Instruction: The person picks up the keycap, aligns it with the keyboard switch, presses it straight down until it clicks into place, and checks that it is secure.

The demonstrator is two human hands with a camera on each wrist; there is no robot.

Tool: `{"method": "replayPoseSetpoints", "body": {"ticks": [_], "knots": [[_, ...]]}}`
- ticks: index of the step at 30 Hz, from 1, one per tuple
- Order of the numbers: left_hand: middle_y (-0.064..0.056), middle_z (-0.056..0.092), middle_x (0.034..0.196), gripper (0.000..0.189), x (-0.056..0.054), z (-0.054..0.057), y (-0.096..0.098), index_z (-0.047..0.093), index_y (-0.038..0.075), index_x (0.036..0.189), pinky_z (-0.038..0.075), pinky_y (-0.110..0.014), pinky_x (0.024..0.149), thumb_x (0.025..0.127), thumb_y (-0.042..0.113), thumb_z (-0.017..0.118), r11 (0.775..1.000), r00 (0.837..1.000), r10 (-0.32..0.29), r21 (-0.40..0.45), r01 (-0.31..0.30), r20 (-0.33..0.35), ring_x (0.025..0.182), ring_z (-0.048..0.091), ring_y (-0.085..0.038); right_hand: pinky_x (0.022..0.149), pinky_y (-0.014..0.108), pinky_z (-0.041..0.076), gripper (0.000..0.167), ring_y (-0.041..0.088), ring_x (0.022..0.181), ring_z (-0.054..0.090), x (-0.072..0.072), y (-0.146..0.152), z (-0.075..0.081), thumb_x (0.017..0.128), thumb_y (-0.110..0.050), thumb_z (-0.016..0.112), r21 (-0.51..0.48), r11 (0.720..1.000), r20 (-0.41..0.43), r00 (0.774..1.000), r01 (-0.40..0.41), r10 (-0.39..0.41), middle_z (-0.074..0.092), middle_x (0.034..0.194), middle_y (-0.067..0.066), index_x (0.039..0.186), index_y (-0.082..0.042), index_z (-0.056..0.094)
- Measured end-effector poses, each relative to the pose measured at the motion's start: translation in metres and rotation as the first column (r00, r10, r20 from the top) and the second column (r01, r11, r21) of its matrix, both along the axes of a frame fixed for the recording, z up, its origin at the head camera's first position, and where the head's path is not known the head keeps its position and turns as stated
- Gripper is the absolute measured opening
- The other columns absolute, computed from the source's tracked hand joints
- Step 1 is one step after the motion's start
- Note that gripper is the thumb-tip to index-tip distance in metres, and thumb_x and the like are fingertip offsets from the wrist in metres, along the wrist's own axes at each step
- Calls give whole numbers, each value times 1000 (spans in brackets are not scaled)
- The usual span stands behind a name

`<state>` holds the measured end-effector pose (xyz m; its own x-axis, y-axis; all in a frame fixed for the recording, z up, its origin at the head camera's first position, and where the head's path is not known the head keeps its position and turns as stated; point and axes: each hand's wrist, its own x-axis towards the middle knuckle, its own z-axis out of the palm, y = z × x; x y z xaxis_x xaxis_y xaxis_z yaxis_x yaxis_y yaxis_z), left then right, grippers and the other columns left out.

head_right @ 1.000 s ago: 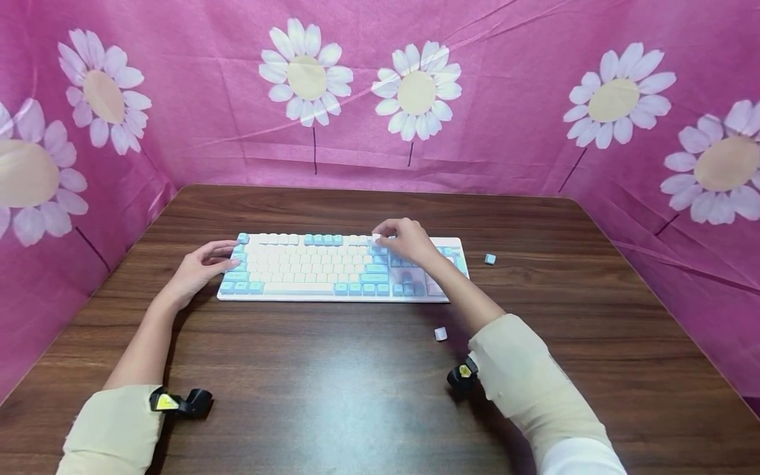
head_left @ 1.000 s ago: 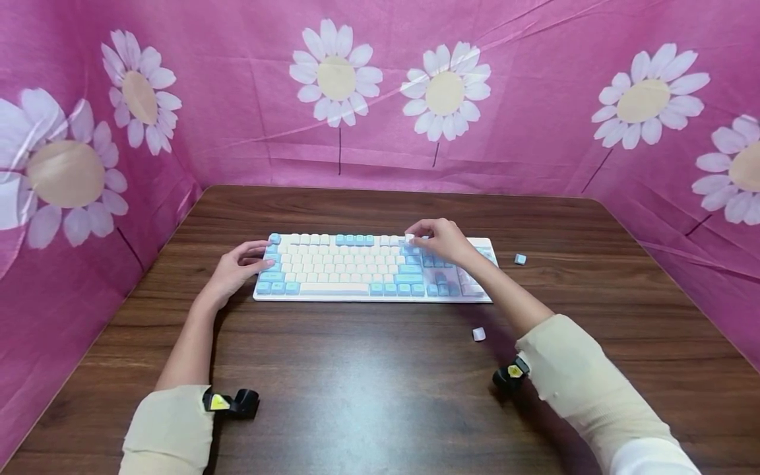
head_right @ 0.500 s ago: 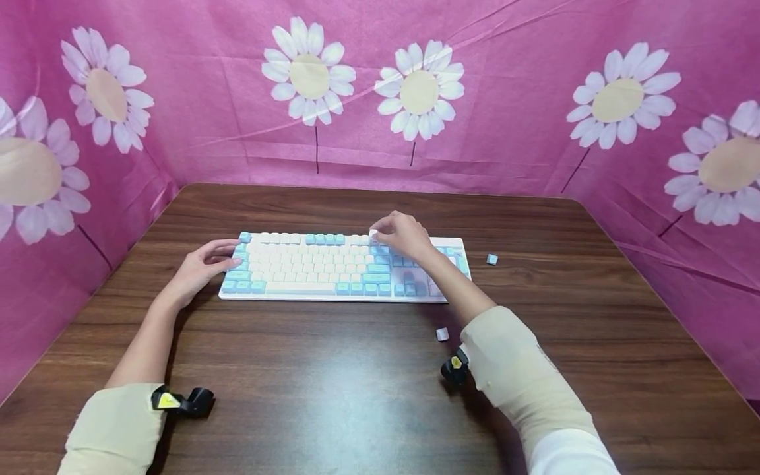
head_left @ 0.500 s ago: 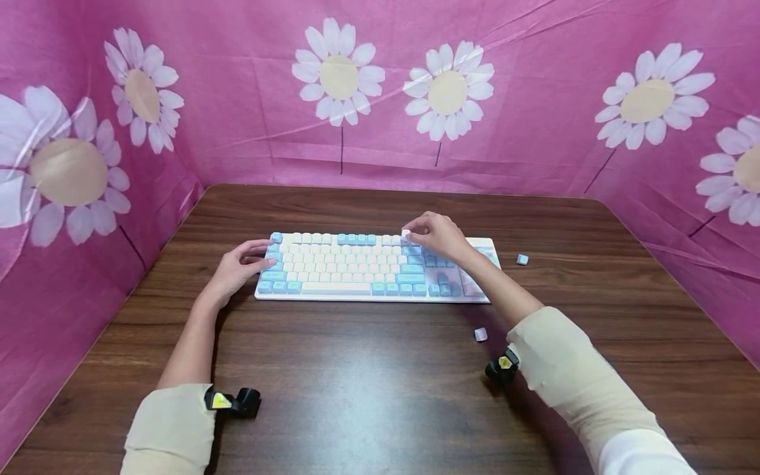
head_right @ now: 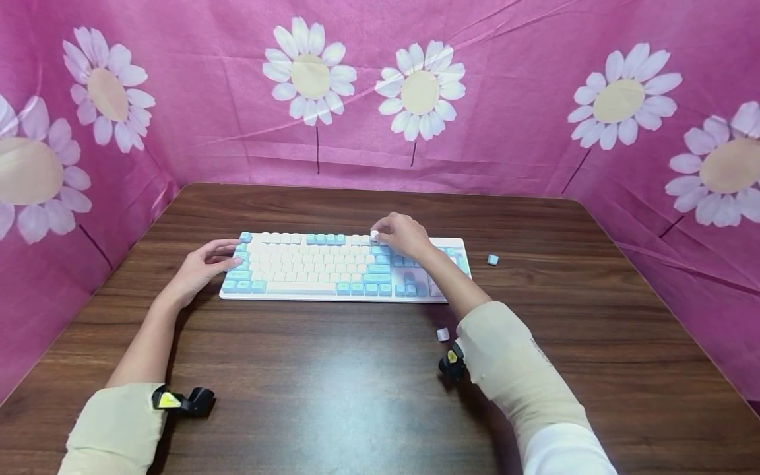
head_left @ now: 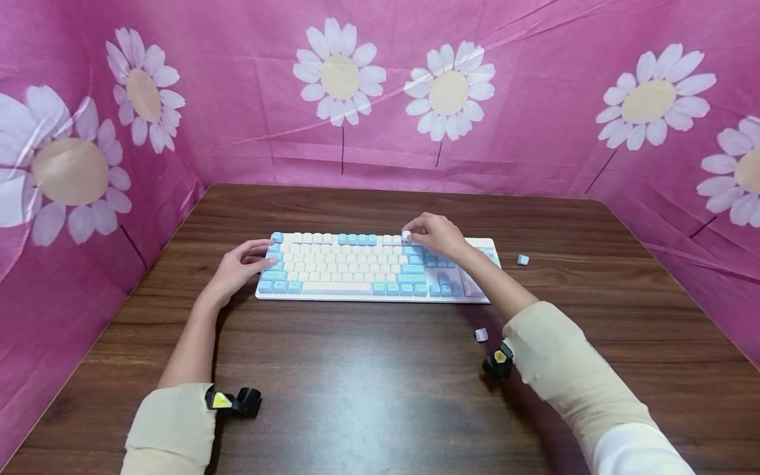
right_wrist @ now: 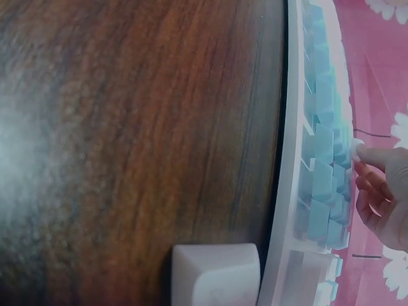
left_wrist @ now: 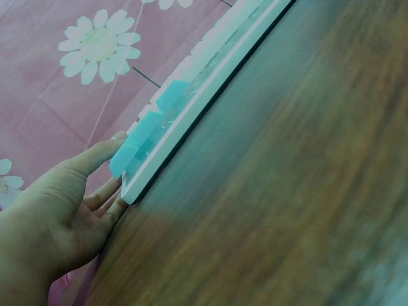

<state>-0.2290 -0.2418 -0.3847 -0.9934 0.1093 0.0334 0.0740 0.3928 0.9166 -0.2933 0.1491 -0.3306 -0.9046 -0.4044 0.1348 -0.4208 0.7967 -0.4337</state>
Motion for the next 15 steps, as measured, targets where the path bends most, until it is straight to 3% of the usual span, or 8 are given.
{"method": "replayPoseSetpoints", "body": {"ticks": [8,15], "knots": [[-19,43,131,54,0,1,1,45,5,132,32,-45,92,88,28,64,1000,1000,2,-3,-2,3,115,41,-34,51,29,31,20,17,66,43,-3,-2,0,85,-15,67,30,1000,18,1000,7,-7,62,88,6,104,-10,71],[-19,43,131,54,1,1,0,45,5,132,32,-46,92,88,29,64,1000,1000,3,-9,-3,7,115,41,-34,48,28,25,20,12,53,29,-4,-2,0,85,-13,66,25,999,32,999,-21,20,58,69,6,104,-9,70]]}}
